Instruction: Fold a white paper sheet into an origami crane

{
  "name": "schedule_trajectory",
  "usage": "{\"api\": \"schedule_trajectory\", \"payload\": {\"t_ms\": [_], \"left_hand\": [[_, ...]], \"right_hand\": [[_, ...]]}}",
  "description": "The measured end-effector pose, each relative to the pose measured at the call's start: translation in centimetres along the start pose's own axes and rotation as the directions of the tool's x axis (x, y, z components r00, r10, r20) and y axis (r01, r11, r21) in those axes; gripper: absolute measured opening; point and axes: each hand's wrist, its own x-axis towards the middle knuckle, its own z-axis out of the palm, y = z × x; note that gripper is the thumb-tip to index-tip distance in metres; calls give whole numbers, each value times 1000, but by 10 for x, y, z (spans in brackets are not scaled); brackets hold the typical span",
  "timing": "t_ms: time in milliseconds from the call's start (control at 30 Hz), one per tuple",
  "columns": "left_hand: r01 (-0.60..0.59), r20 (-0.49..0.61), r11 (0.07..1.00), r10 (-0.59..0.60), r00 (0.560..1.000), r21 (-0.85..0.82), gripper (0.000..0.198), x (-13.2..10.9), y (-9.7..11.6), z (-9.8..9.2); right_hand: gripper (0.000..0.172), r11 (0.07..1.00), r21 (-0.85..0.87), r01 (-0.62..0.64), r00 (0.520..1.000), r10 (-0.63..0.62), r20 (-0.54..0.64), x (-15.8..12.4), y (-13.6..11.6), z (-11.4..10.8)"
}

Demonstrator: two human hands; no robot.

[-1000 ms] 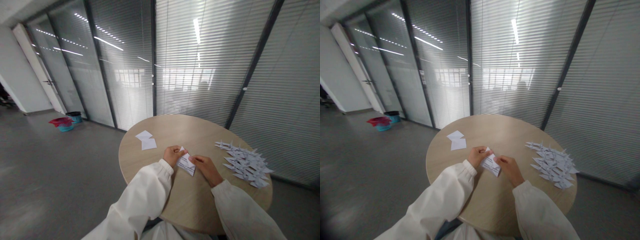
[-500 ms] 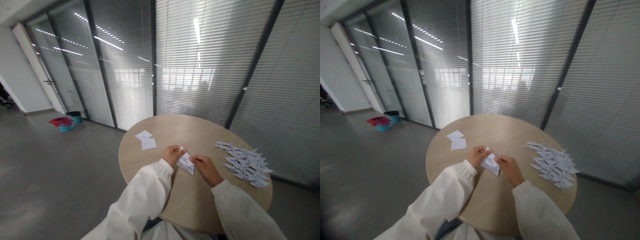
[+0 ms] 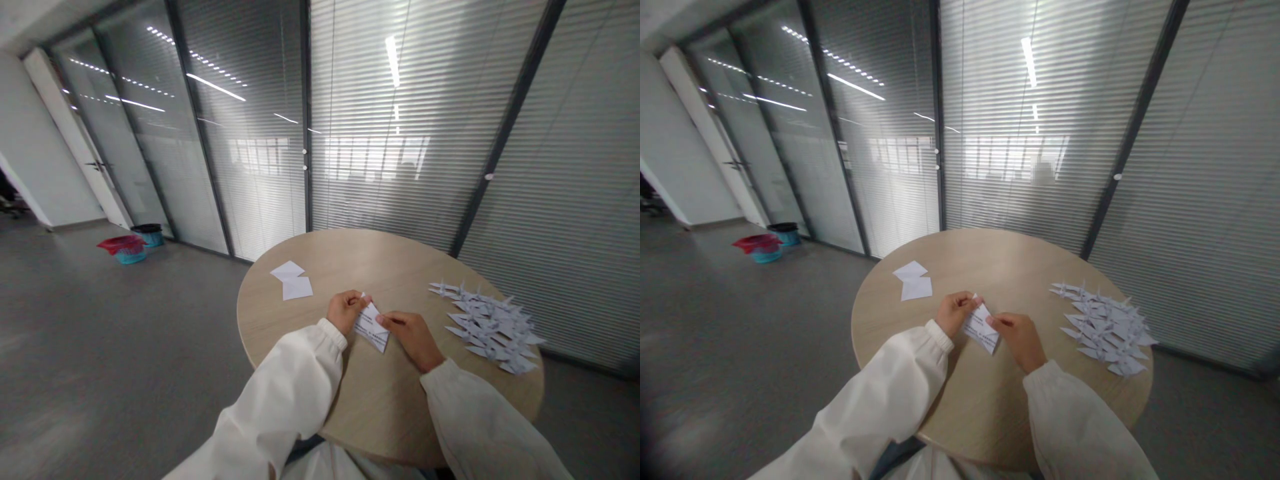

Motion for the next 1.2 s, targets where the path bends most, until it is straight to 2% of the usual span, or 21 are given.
{"api": "schedule_trajectory", "payload": {"t_ms": [267,433,533,800,967,1200], "left_hand": [[-7,7,999,7,1000,41,41,2,-4,1],[63,71,997,-60,996,-41,39,3,-5,1],[82,101,994,-74,992,-70,41,3,-6,1],[45,-7,995,-46,999,-90,32,2,-3,2],[49,-4,993,-50,999,-105,29,1,0,3],[10,-28,1000,-10,1000,0,30,0,1,0]], "right_hand": [[33,996,-85,-11,999,7,-46,-1,3,2],[34,995,-98,1,999,-5,-47,0,5,3],[34,999,-44,-2,1000,1,-22,0,5,4],[32,1000,14,27,999,-28,17,1,4,3],[29,999,-11,44,999,-44,2,1,5,3],[33,998,25,49,998,-50,36,1,4,3]]}}
